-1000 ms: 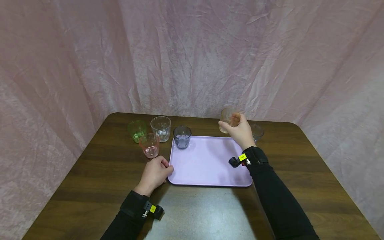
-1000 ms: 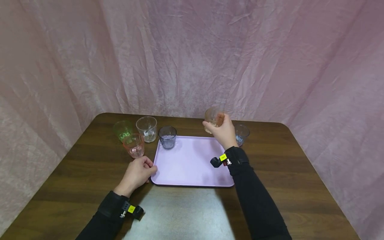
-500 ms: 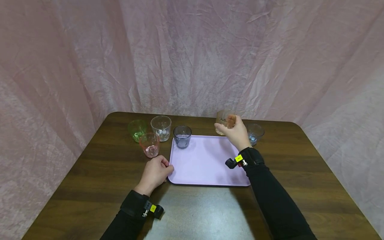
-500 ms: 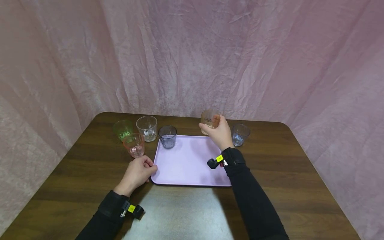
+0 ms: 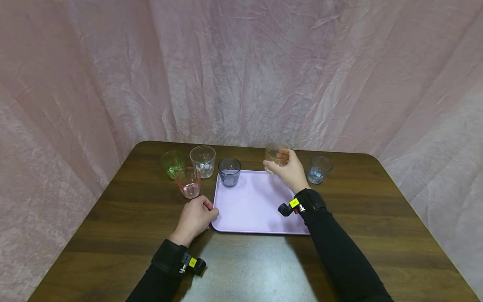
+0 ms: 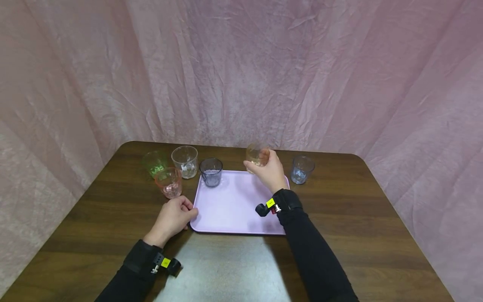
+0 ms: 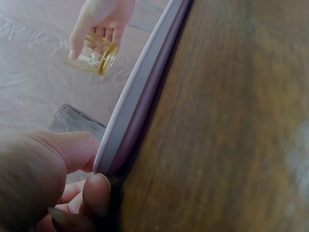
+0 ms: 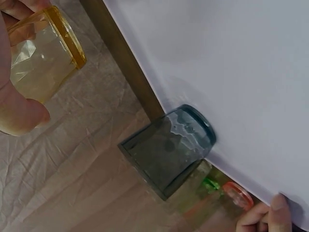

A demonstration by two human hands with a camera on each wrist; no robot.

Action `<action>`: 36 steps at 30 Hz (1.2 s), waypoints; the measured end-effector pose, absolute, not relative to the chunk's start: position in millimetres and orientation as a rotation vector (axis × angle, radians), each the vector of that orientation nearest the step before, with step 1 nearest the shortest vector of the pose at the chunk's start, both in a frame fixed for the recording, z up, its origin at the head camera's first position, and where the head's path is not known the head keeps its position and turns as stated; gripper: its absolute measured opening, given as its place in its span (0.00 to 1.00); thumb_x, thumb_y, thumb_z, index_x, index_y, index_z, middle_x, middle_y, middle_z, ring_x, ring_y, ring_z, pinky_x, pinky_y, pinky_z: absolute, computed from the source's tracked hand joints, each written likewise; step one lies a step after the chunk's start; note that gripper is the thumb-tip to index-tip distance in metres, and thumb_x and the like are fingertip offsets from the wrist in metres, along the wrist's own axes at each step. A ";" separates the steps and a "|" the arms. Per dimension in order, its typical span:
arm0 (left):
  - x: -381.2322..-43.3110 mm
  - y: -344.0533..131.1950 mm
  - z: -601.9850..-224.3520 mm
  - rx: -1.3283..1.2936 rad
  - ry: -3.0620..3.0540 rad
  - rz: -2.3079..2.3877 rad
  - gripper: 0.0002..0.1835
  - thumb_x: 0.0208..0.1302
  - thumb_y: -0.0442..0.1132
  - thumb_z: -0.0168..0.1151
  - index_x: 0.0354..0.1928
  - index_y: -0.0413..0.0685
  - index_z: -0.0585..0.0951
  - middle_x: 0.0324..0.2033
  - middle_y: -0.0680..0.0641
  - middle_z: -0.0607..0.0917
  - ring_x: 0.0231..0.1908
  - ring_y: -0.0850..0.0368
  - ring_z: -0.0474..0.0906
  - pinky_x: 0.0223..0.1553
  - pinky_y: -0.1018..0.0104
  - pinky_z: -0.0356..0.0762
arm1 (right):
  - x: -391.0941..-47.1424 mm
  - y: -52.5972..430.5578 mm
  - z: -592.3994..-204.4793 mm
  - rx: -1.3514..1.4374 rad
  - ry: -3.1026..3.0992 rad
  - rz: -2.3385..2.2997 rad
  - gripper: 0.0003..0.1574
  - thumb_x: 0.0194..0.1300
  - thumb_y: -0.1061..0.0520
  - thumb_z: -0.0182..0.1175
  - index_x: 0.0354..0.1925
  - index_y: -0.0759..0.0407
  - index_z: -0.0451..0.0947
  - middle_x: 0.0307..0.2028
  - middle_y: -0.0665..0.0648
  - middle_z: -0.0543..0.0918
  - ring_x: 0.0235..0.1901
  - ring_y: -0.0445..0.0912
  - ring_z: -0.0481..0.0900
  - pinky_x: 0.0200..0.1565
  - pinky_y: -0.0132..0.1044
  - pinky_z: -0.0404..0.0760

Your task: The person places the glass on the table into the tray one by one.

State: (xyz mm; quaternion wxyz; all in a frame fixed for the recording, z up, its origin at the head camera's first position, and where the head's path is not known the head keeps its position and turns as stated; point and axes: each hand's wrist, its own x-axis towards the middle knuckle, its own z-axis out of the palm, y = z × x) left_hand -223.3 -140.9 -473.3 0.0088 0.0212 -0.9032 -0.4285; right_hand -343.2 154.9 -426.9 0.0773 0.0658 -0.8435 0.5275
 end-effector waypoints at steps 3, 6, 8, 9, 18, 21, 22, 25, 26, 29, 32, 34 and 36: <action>-223.3 -141.0 -473.2 0.064 -2.821 -1.340 0.06 0.55 0.37 0.66 0.29 0.45 0.77 0.15 0.51 0.79 0.12 0.58 0.76 0.14 0.65 0.74 | -342.6 151.7 -429.8 0.204 -2.534 1.576 0.54 0.52 0.32 0.72 0.65 0.58 0.62 0.54 0.53 0.73 0.51 0.47 0.71 0.56 0.47 0.72; -223.6 -141.0 -473.5 0.057 -2.818 -1.335 0.06 0.55 0.37 0.66 0.29 0.45 0.77 0.15 0.51 0.79 0.12 0.58 0.76 0.14 0.65 0.74 | -343.1 148.5 -433.2 0.207 -2.540 1.574 0.54 0.51 0.32 0.72 0.64 0.57 0.63 0.53 0.53 0.73 0.51 0.46 0.71 0.56 0.46 0.72; -223.7 -141.1 -473.5 0.057 -2.817 -1.336 0.06 0.55 0.37 0.66 0.29 0.45 0.77 0.15 0.51 0.79 0.12 0.59 0.76 0.14 0.65 0.74 | -343.5 146.2 -435.7 0.207 -2.543 1.574 0.53 0.51 0.32 0.73 0.64 0.57 0.63 0.53 0.53 0.73 0.51 0.46 0.71 0.56 0.45 0.72; -223.7 -141.2 -473.6 0.057 -2.816 -1.337 0.06 0.55 0.37 0.66 0.29 0.45 0.77 0.15 0.51 0.79 0.12 0.59 0.76 0.14 0.65 0.74 | -343.6 145.1 -436.8 0.211 -2.542 1.580 0.53 0.51 0.32 0.73 0.64 0.57 0.63 0.53 0.53 0.73 0.51 0.46 0.71 0.56 0.45 0.72; -223.9 -141.3 -473.8 0.076 -2.829 -1.335 0.06 0.55 0.37 0.66 0.29 0.45 0.77 0.16 0.51 0.79 0.12 0.58 0.76 0.15 0.65 0.74 | -344.9 137.2 -448.4 0.194 -2.558 1.596 0.55 0.47 0.31 0.75 0.62 0.57 0.65 0.52 0.54 0.75 0.51 0.46 0.72 0.55 0.44 0.73; -223.9 -141.0 -473.6 0.082 -2.833 -1.336 0.07 0.55 0.37 0.67 0.30 0.45 0.77 0.16 0.50 0.79 0.13 0.58 0.76 0.15 0.65 0.74 | -344.6 135.1 -451.7 0.189 -2.569 1.597 0.54 0.47 0.32 0.75 0.62 0.57 0.65 0.52 0.54 0.75 0.51 0.46 0.72 0.56 0.45 0.73; -223.8 -141.0 -473.3 0.083 -2.833 -1.337 0.07 0.55 0.37 0.67 0.30 0.45 0.77 0.16 0.50 0.79 0.13 0.58 0.76 0.15 0.65 0.74 | -344.2 134.5 -452.7 0.192 -2.573 1.595 0.54 0.47 0.32 0.75 0.62 0.57 0.65 0.53 0.54 0.75 0.51 0.47 0.72 0.56 0.46 0.72; -223.6 -140.8 -473.0 0.083 -2.831 -1.341 0.07 0.55 0.36 0.67 0.30 0.45 0.77 0.16 0.50 0.79 0.13 0.58 0.76 0.15 0.65 0.73 | -343.9 132.9 -456.2 0.196 -2.587 1.571 0.54 0.48 0.32 0.75 0.62 0.57 0.65 0.53 0.54 0.75 0.51 0.47 0.72 0.55 0.46 0.73; -223.5 -140.8 -472.7 0.083 -2.830 -1.341 0.07 0.55 0.36 0.67 0.30 0.45 0.77 0.16 0.50 0.79 0.13 0.58 0.75 0.14 0.65 0.73 | -343.9 132.3 -457.2 0.199 -2.587 1.564 0.54 0.48 0.33 0.75 0.62 0.58 0.65 0.53 0.54 0.75 0.50 0.47 0.72 0.55 0.46 0.73; -223.5 -140.9 -472.6 0.081 -2.829 -1.341 0.07 0.55 0.36 0.67 0.30 0.45 0.77 0.16 0.50 0.78 0.13 0.58 0.75 0.14 0.65 0.73 | -344.2 130.2 -460.3 0.220 -2.582 1.562 0.53 0.48 0.33 0.75 0.62 0.58 0.65 0.52 0.55 0.75 0.50 0.48 0.72 0.54 0.47 0.73; -223.4 -140.9 -472.3 0.077 -2.829 -1.339 0.07 0.55 0.36 0.67 0.30 0.45 0.77 0.16 0.50 0.78 0.13 0.58 0.75 0.14 0.65 0.73 | -344.0 127.2 -462.5 0.251 -2.584 1.559 0.53 0.49 0.34 0.74 0.62 0.60 0.65 0.52 0.56 0.75 0.49 0.48 0.73 0.54 0.47 0.73; -223.2 -140.8 -471.6 0.077 -2.832 -1.340 0.07 0.55 0.37 0.67 0.30 0.45 0.77 0.16 0.50 0.78 0.13 0.58 0.75 0.14 0.65 0.73 | -343.2 125.3 -463.1 0.264 -2.589 1.549 0.53 0.49 0.34 0.74 0.62 0.61 0.65 0.52 0.56 0.75 0.49 0.48 0.73 0.54 0.48 0.73; -223.1 -140.7 -470.9 0.078 -2.833 -1.342 0.07 0.56 0.37 0.67 0.29 0.45 0.77 0.16 0.50 0.78 0.13 0.58 0.76 0.15 0.65 0.73 | -342.3 123.8 -463.2 0.266 -2.596 1.535 0.53 0.50 0.34 0.74 0.62 0.61 0.65 0.52 0.57 0.75 0.49 0.48 0.73 0.54 0.48 0.74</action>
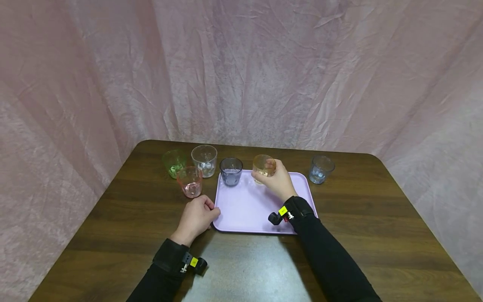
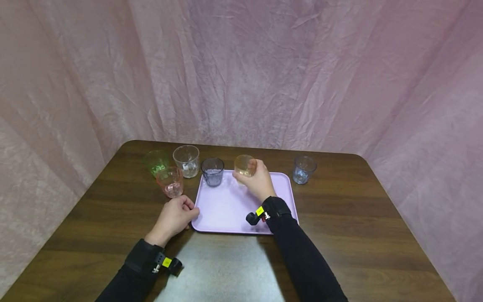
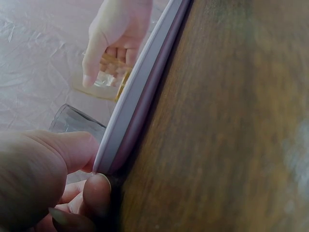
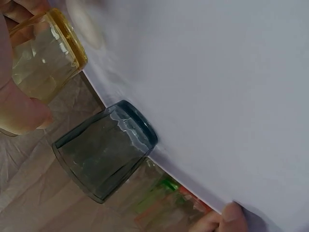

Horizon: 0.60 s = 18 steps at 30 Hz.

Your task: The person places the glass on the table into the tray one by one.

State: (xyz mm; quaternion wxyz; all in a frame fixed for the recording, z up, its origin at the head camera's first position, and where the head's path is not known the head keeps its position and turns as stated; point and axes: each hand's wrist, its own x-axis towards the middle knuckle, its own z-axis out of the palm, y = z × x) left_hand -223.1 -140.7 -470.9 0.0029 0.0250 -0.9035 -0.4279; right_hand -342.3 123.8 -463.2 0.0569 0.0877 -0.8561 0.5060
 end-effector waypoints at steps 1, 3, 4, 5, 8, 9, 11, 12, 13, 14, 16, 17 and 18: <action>-223.0 -140.7 -470.8 0.080 -2.834 -1.342 0.07 0.56 0.37 0.67 0.29 0.45 0.77 0.16 0.50 0.78 0.13 0.58 0.76 0.15 0.65 0.73 | -341.6 123.3 -463.2 0.263 -2.598 1.531 0.53 0.50 0.34 0.74 0.62 0.61 0.65 0.53 0.56 0.75 0.50 0.48 0.73 0.54 0.48 0.74; -223.1 -140.6 -470.7 0.083 -2.835 -1.341 0.07 0.56 0.37 0.67 0.29 0.45 0.77 0.16 0.50 0.78 0.13 0.58 0.76 0.15 0.65 0.73 | -340.7 122.9 -463.2 0.260 -2.602 1.522 0.53 0.51 0.35 0.74 0.62 0.62 0.65 0.53 0.57 0.75 0.50 0.48 0.73 0.54 0.48 0.74; -223.1 -140.5 -470.6 0.083 -2.835 -1.341 0.07 0.56 0.37 0.67 0.29 0.46 0.77 0.16 0.50 0.78 0.13 0.58 0.76 0.15 0.65 0.73 | -340.3 122.8 -463.4 0.258 -2.605 1.519 0.53 0.51 0.35 0.74 0.62 0.62 0.64 0.53 0.57 0.75 0.50 0.48 0.73 0.54 0.48 0.74; -223.2 -140.5 -470.8 0.079 -2.833 -1.337 0.07 0.55 0.37 0.67 0.29 0.45 0.77 0.15 0.50 0.78 0.13 0.58 0.76 0.14 0.65 0.73 | -340.0 122.8 -463.6 0.256 -2.605 1.517 0.52 0.51 0.35 0.74 0.62 0.62 0.64 0.53 0.56 0.75 0.50 0.48 0.73 0.54 0.48 0.73; -223.2 -140.7 -471.6 0.072 -2.832 -1.330 0.07 0.55 0.37 0.67 0.29 0.45 0.77 0.15 0.51 0.78 0.13 0.58 0.76 0.14 0.66 0.73 | -339.7 122.9 -465.1 0.256 -2.605 1.524 0.52 0.51 0.35 0.74 0.61 0.62 0.65 0.52 0.56 0.75 0.51 0.48 0.73 0.55 0.48 0.73; -223.2 -140.7 -471.7 0.068 -2.832 -1.327 0.07 0.55 0.36 0.67 0.29 0.45 0.77 0.15 0.51 0.78 0.12 0.58 0.76 0.14 0.66 0.73 | -339.8 122.8 -465.8 0.257 -2.603 1.528 0.52 0.51 0.36 0.74 0.61 0.62 0.65 0.52 0.56 0.75 0.51 0.48 0.73 0.55 0.48 0.73; -223.1 -140.8 -472.1 0.066 -2.832 -1.327 0.07 0.55 0.36 0.68 0.29 0.45 0.77 0.15 0.51 0.78 0.12 0.59 0.76 0.14 0.66 0.73 | -340.3 122.5 -467.7 0.255 -2.603 1.527 0.52 0.50 0.36 0.75 0.61 0.61 0.65 0.52 0.56 0.75 0.50 0.48 0.73 0.55 0.48 0.73; -223.0 -140.8 -472.0 0.067 -2.832 -1.329 0.07 0.55 0.36 0.67 0.29 0.45 0.77 0.15 0.51 0.78 0.13 0.59 0.75 0.14 0.66 0.73 | -340.4 122.4 -468.5 0.254 -2.603 1.525 0.52 0.50 0.36 0.75 0.61 0.61 0.65 0.52 0.56 0.76 0.50 0.48 0.73 0.54 0.48 0.73; -223.0 -140.9 -472.1 0.069 -2.832 -1.330 0.07 0.55 0.36 0.67 0.29 0.45 0.77 0.15 0.51 0.78 0.13 0.58 0.75 0.14 0.66 0.73 | -340.5 122.2 -469.3 0.253 -2.604 1.521 0.51 0.51 0.36 0.75 0.61 0.61 0.65 0.52 0.56 0.76 0.50 0.48 0.73 0.54 0.47 0.74; -223.0 -140.8 -472.0 0.071 -2.833 -1.331 0.07 0.55 0.36 0.67 0.29 0.45 0.77 0.16 0.51 0.78 0.13 0.58 0.76 0.14 0.65 0.73 | -340.6 121.9 -469.9 0.253 -2.605 1.519 0.51 0.51 0.36 0.75 0.61 0.61 0.65 0.52 0.56 0.76 0.49 0.48 0.73 0.54 0.47 0.74; -223.0 -140.8 -471.9 0.074 -2.832 -1.334 0.07 0.55 0.36 0.67 0.29 0.45 0.77 0.16 0.51 0.79 0.13 0.58 0.76 0.14 0.65 0.73 | -340.4 121.5 -470.7 0.252 -2.608 1.512 0.51 0.51 0.36 0.75 0.61 0.61 0.65 0.52 0.56 0.76 0.49 0.48 0.73 0.53 0.48 0.74; -222.9 -140.8 -471.8 0.073 -2.833 -1.335 0.07 0.55 0.36 0.67 0.29 0.45 0.77 0.16 0.51 0.79 0.13 0.58 0.76 0.14 0.65 0.73 | -340.2 121.3 -471.1 0.251 -2.608 1.512 0.51 0.51 0.37 0.75 0.61 0.61 0.65 0.52 0.56 0.76 0.49 0.48 0.73 0.53 0.48 0.74; -222.8 -140.8 -471.8 0.072 -2.831 -1.335 0.07 0.55 0.36 0.67 0.29 0.45 0.77 0.16 0.51 0.79 0.13 0.58 0.76 0.14 0.65 0.73 | -340.0 121.3 -471.5 0.252 -2.611 1.508 0.51 0.51 0.36 0.75 0.61 0.60 0.65 0.52 0.56 0.76 0.49 0.48 0.73 0.53 0.48 0.74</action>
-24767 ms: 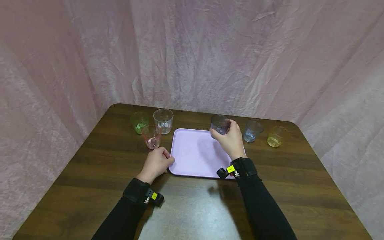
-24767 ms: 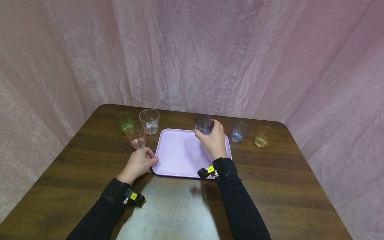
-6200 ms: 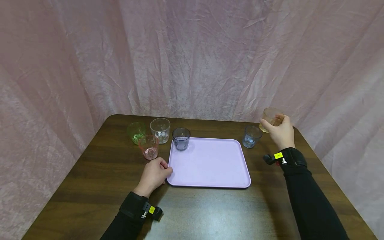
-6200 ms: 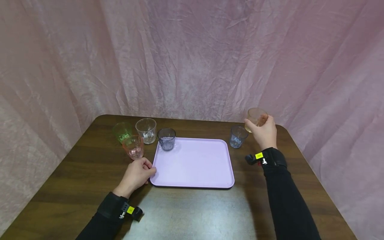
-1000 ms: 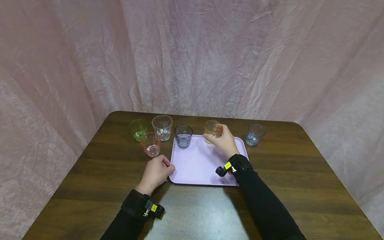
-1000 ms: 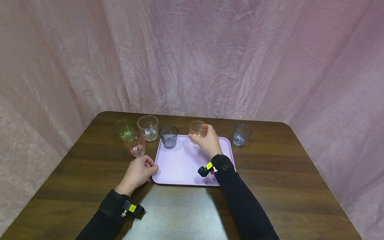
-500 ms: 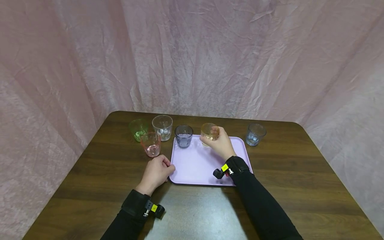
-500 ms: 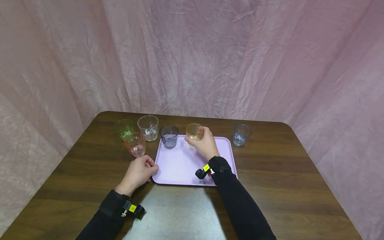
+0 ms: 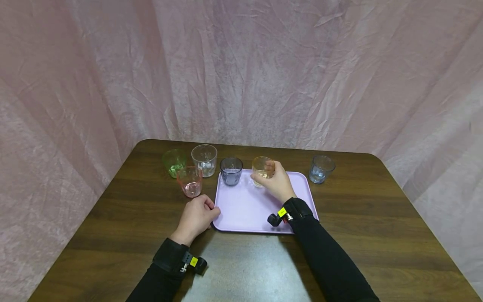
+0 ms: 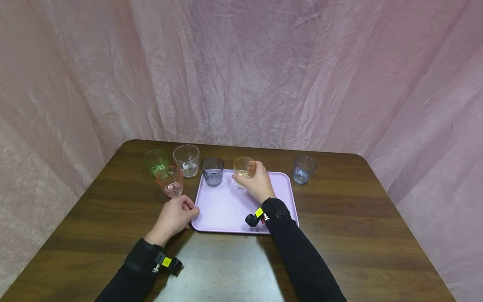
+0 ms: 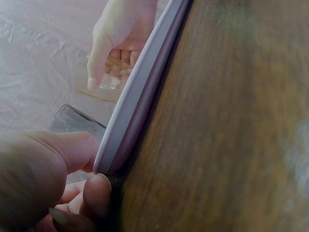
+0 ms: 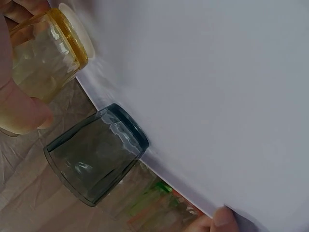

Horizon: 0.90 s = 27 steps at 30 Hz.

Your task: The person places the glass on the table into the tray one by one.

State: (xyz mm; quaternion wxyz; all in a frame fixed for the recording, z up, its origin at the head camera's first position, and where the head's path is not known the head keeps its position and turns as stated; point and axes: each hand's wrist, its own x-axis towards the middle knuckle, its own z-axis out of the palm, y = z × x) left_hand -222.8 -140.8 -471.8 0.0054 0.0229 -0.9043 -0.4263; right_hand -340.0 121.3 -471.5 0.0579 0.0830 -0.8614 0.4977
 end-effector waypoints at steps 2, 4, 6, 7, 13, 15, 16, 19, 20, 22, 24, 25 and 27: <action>-222.9 -140.7 -471.9 0.072 -2.832 -1.335 0.07 0.55 0.36 0.67 0.29 0.45 0.77 0.16 0.50 0.79 0.13 0.58 0.76 0.14 0.65 0.72 | -340.2 121.2 -472.2 0.250 -2.617 1.506 0.50 0.51 0.36 0.75 0.61 0.60 0.65 0.52 0.56 0.76 0.49 0.47 0.73 0.53 0.47 0.74; -223.0 -140.6 -471.6 0.074 -2.834 -1.337 0.07 0.55 0.36 0.67 0.29 0.45 0.77 0.16 0.50 0.79 0.13 0.58 0.76 0.14 0.65 0.72 | -340.3 121.2 -473.0 0.253 -2.620 1.512 0.50 0.51 0.37 0.75 0.61 0.60 0.65 0.52 0.56 0.76 0.49 0.47 0.73 0.54 0.47 0.74; -223.2 -140.7 -471.7 0.077 -2.836 -1.334 0.07 0.55 0.36 0.67 0.29 0.45 0.77 0.16 0.50 0.79 0.13 0.58 0.76 0.14 0.65 0.72 | -339.8 121.0 -473.1 0.251 -2.622 1.519 0.50 0.51 0.37 0.75 0.61 0.60 0.65 0.52 0.56 0.76 0.50 0.47 0.73 0.54 0.47 0.74; -223.4 -140.8 -471.8 0.081 -2.839 -1.335 0.07 0.55 0.36 0.67 0.29 0.46 0.77 0.16 0.50 0.79 0.13 0.58 0.76 0.14 0.65 0.72 | -339.5 120.8 -473.1 0.250 -2.622 1.523 0.50 0.51 0.37 0.75 0.61 0.60 0.65 0.52 0.56 0.75 0.50 0.48 0.73 0.54 0.48 0.74; -223.6 -141.0 -472.0 0.078 -2.837 -1.336 0.07 0.55 0.36 0.67 0.30 0.45 0.77 0.16 0.50 0.79 0.13 0.58 0.76 0.14 0.65 0.72 | -338.1 120.7 -473.8 0.248 -2.619 1.545 0.50 0.52 0.39 0.76 0.62 0.59 0.64 0.53 0.57 0.75 0.50 0.48 0.73 0.54 0.48 0.74; -223.5 -140.9 -471.9 0.074 -2.834 -1.339 0.07 0.55 0.36 0.67 0.30 0.45 0.77 0.16 0.50 0.79 0.13 0.58 0.76 0.14 0.65 0.72 | -337.8 120.3 -474.3 0.246 -2.610 1.563 0.50 0.51 0.41 0.76 0.62 0.59 0.64 0.54 0.57 0.75 0.51 0.49 0.73 0.55 0.49 0.73; -223.4 -140.9 -471.8 0.074 -2.833 -1.340 0.07 0.55 0.36 0.67 0.30 0.45 0.77 0.16 0.50 0.79 0.13 0.58 0.76 0.14 0.65 0.72 | -337.8 120.2 -474.6 0.242 -2.608 1.570 0.50 0.51 0.41 0.76 0.62 0.59 0.64 0.54 0.57 0.75 0.51 0.49 0.73 0.55 0.49 0.73; -223.3 -141.0 -472.2 0.074 -2.832 -1.341 0.07 0.55 0.36 0.67 0.30 0.45 0.77 0.16 0.51 0.79 0.13 0.58 0.76 0.14 0.65 0.72 | -337.6 119.9 -475.2 0.237 -2.609 1.580 0.50 0.51 0.42 0.77 0.62 0.58 0.63 0.54 0.57 0.74 0.52 0.48 0.72 0.56 0.48 0.73; -223.2 -141.1 -472.2 0.075 -2.832 -1.340 0.07 0.55 0.36 0.67 0.30 0.45 0.77 0.16 0.51 0.79 0.13 0.58 0.76 0.14 0.65 0.73 | -337.6 119.7 -475.3 0.236 -2.609 1.580 0.50 0.51 0.42 0.77 0.62 0.58 0.63 0.54 0.57 0.74 0.52 0.48 0.72 0.56 0.48 0.72; -223.2 -141.1 -472.2 0.077 -2.832 -1.339 0.07 0.55 0.36 0.67 0.30 0.45 0.77 0.16 0.51 0.79 0.13 0.58 0.76 0.14 0.65 0.73 | -337.8 119.5 -475.5 0.240 -2.609 1.574 0.51 0.51 0.42 0.77 0.63 0.58 0.63 0.55 0.57 0.74 0.53 0.48 0.72 0.57 0.48 0.72; -223.0 -141.1 -471.7 0.082 -2.833 -1.342 0.07 0.55 0.36 0.67 0.30 0.45 0.77 0.16 0.50 0.79 0.13 0.58 0.76 0.14 0.65 0.73 | -338.0 119.5 -475.4 0.248 -2.599 1.580 0.51 0.50 0.43 0.77 0.63 0.59 0.62 0.55 0.57 0.74 0.53 0.48 0.72 0.57 0.48 0.72; -223.0 -141.0 -471.5 0.084 -2.835 -1.344 0.07 0.55 0.36 0.67 0.30 0.45 0.77 0.16 0.50 0.79 0.13 0.58 0.76 0.14 0.65 0.73 | -337.9 119.5 -475.1 0.253 -2.594 1.582 0.52 0.50 0.43 0.77 0.64 0.59 0.62 0.55 0.58 0.74 0.53 0.48 0.72 0.57 0.48 0.72; -223.0 -140.9 -471.0 0.088 -2.837 -1.346 0.07 0.55 0.36 0.67 0.30 0.45 0.77 0.16 0.50 0.79 0.13 0.58 0.76 0.14 0.65 0.73 | -337.7 120.1 -474.6 0.260 -2.588 1.585 0.53 0.50 0.43 0.78 0.64 0.60 0.61 0.55 0.57 0.73 0.53 0.48 0.72 0.57 0.47 0.72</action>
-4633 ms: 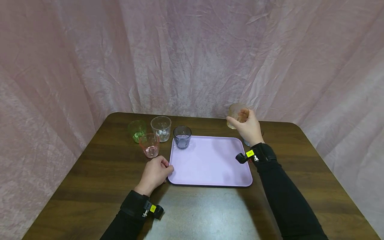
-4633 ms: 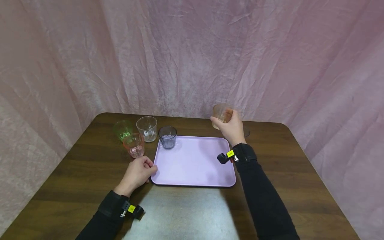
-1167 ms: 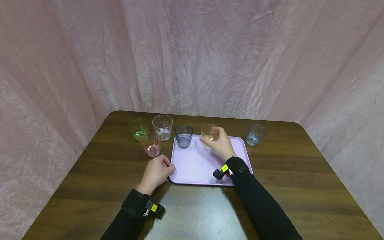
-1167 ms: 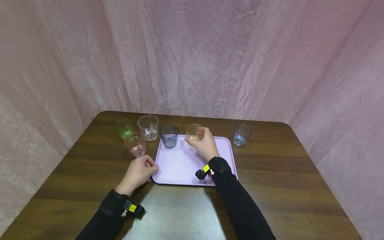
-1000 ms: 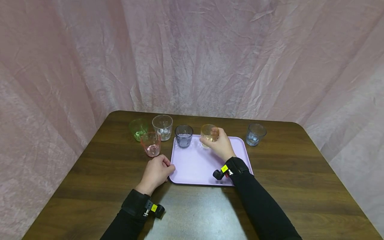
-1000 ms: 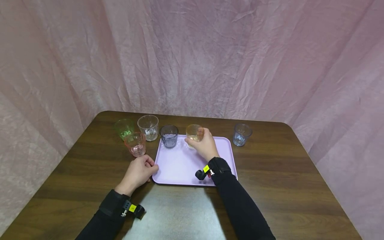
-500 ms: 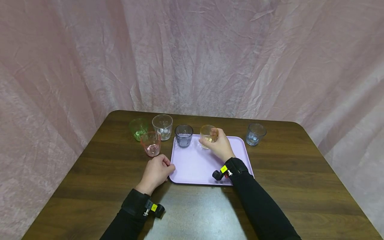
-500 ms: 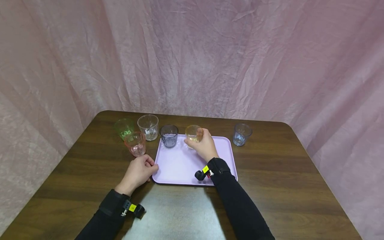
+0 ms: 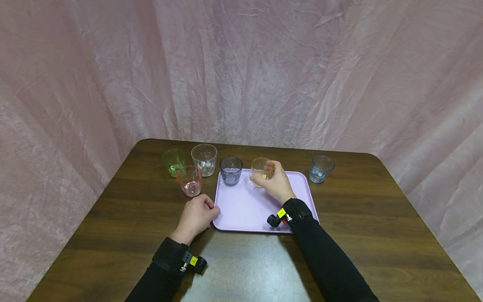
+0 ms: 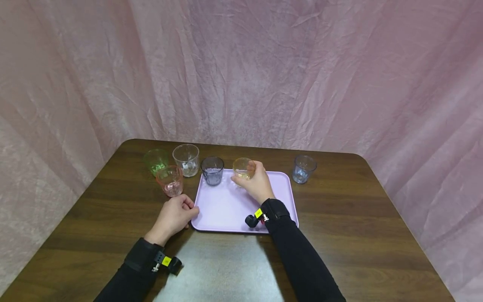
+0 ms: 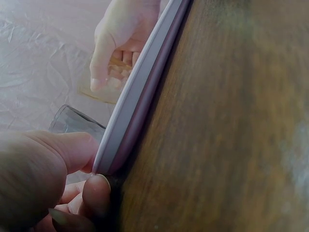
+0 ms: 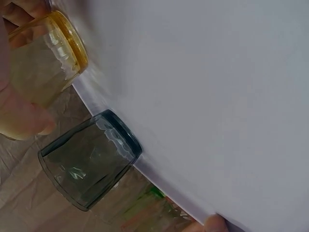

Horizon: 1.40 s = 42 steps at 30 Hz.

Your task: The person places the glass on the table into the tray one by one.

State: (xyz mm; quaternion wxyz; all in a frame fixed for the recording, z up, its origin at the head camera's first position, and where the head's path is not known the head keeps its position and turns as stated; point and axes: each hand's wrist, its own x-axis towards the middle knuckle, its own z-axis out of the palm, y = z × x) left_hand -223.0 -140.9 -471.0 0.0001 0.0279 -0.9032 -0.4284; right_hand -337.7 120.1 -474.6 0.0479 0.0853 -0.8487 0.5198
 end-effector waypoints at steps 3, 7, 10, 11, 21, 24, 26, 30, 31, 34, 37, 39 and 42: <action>-223.5 -140.4 -470.4 0.083 -2.841 -1.339 0.07 0.55 0.36 0.67 0.30 0.45 0.77 0.16 0.50 0.79 0.13 0.58 0.76 0.15 0.66 0.73 | -337.0 121.7 -473.0 0.268 -2.579 1.599 0.54 0.50 0.42 0.77 0.65 0.60 0.61 0.56 0.57 0.73 0.53 0.48 0.72 0.57 0.47 0.72; -224.3 -139.8 -470.2 0.071 -2.837 -1.325 0.07 0.55 0.36 0.67 0.29 0.45 0.77 0.16 0.50 0.79 0.13 0.58 0.76 0.15 0.66 0.73 | -335.8 123.9 -469.3 0.284 -2.569 1.612 0.55 0.50 0.41 0.77 0.65 0.60 0.60 0.55 0.58 0.72 0.53 0.48 0.72 0.58 0.47 0.72; -224.6 -139.6 -470.2 0.068 -2.838 -1.318 0.07 0.55 0.36 0.67 0.29 0.45 0.77 0.16 0.50 0.79 0.13 0.58 0.76 0.15 0.66 0.73 | -335.2 125.0 -465.7 0.300 -2.557 1.620 0.56 0.50 0.40 0.77 0.65 0.61 0.60 0.55 0.58 0.72 0.52 0.48 0.72 0.57 0.46 0.72; -224.7 -139.6 -470.2 0.071 -2.840 -1.317 0.07 0.55 0.36 0.67 0.29 0.45 0.77 0.16 0.50 0.79 0.13 0.58 0.76 0.15 0.66 0.73 | -335.0 125.4 -464.6 0.307 -2.552 1.627 0.56 0.50 0.40 0.77 0.66 0.61 0.60 0.55 0.58 0.72 0.51 0.48 0.72 0.56 0.46 0.73; -223.6 -140.1 -470.6 0.077 -2.846 -1.319 0.07 0.55 0.36 0.67 0.30 0.45 0.77 0.16 0.50 0.79 0.13 0.58 0.76 0.15 0.65 0.73 | -329.5 130.2 -453.4 0.298 -2.541 1.613 0.59 0.48 0.36 0.76 0.67 0.59 0.60 0.58 0.58 0.71 0.54 0.49 0.69 0.57 0.47 0.71; -223.3 -140.4 -471.4 0.079 -2.845 -1.317 0.07 0.55 0.36 0.67 0.29 0.45 0.77 0.16 0.50 0.79 0.13 0.58 0.76 0.15 0.65 0.73 | -328.2 131.1 -450.2 0.303 -2.542 1.601 0.58 0.49 0.36 0.76 0.67 0.59 0.60 0.57 0.59 0.70 0.55 0.50 0.69 0.58 0.48 0.70; -223.3 -140.4 -471.9 0.079 -2.843 -1.314 0.07 0.55 0.36 0.67 0.29 0.45 0.77 0.16 0.51 0.79 0.13 0.58 0.76 0.14 0.65 0.73 | -327.8 131.8 -448.3 0.296 -2.542 1.584 0.57 0.50 0.37 0.76 0.67 0.59 0.60 0.57 0.58 0.70 0.54 0.50 0.69 0.58 0.48 0.70; -223.4 -140.4 -472.2 0.076 -2.843 -1.310 0.07 0.55 0.36 0.67 0.30 0.45 0.77 0.16 0.50 0.79 0.13 0.58 0.76 0.14 0.65 0.72 | -327.8 133.7 -443.5 0.301 -2.508 1.603 0.57 0.50 0.38 0.76 0.66 0.61 0.60 0.57 0.59 0.70 0.54 0.50 0.70 0.60 0.47 0.69; -223.3 -140.3 -472.0 0.075 -2.843 -1.311 0.07 0.55 0.36 0.67 0.30 0.45 0.77 0.16 0.50 0.79 0.13 0.58 0.76 0.14 0.65 0.72 | -327.4 134.4 -441.8 0.300 -2.499 1.609 0.57 0.50 0.38 0.76 0.66 0.61 0.61 0.57 0.60 0.71 0.54 0.50 0.71 0.60 0.46 0.70; -223.0 -140.3 -471.5 0.075 -2.848 -1.309 0.07 0.55 0.37 0.67 0.30 0.45 0.77 0.16 0.50 0.78 0.13 0.58 0.76 0.15 0.65 0.72 | -326.5 136.9 -436.4 0.300 -2.469 1.631 0.57 0.50 0.39 0.76 0.66 0.62 0.60 0.58 0.62 0.71 0.54 0.50 0.71 0.60 0.45 0.70; -222.7 -140.2 -470.6 0.074 -2.848 -1.311 0.07 0.55 0.36 0.67 0.30 0.45 0.77 0.16 0.50 0.79 0.13 0.58 0.76 0.15 0.65 0.72 | -324.6 139.8 -429.8 0.295 -2.451 1.641 0.56 0.51 0.38 0.76 0.66 0.61 0.60 0.59 0.63 0.70 0.55 0.50 0.71 0.60 0.46 0.70; -222.6 -140.1 -469.9 0.077 -2.849 -1.312 0.07 0.56 0.36 0.67 0.30 0.45 0.77 0.16 0.50 0.79 0.13 0.58 0.76 0.15 0.66 0.72 | -324.1 142.2 -425.7 0.293 -2.441 1.647 0.57 0.51 0.37 0.75 0.67 0.60 0.60 0.59 0.62 0.70 0.55 0.50 0.71 0.61 0.45 0.70; -222.4 -139.8 -469.0 0.072 -2.846 -1.316 0.07 0.56 0.36 0.67 0.30 0.44 0.77 0.16 0.50 0.78 0.12 0.58 0.76 0.14 0.65 0.72 | -323.8 146.2 -420.1 0.292 -2.432 1.655 0.57 0.51 0.36 0.75 0.67 0.59 0.59 0.60 0.63 0.70 0.56 0.50 0.71 0.61 0.45 0.69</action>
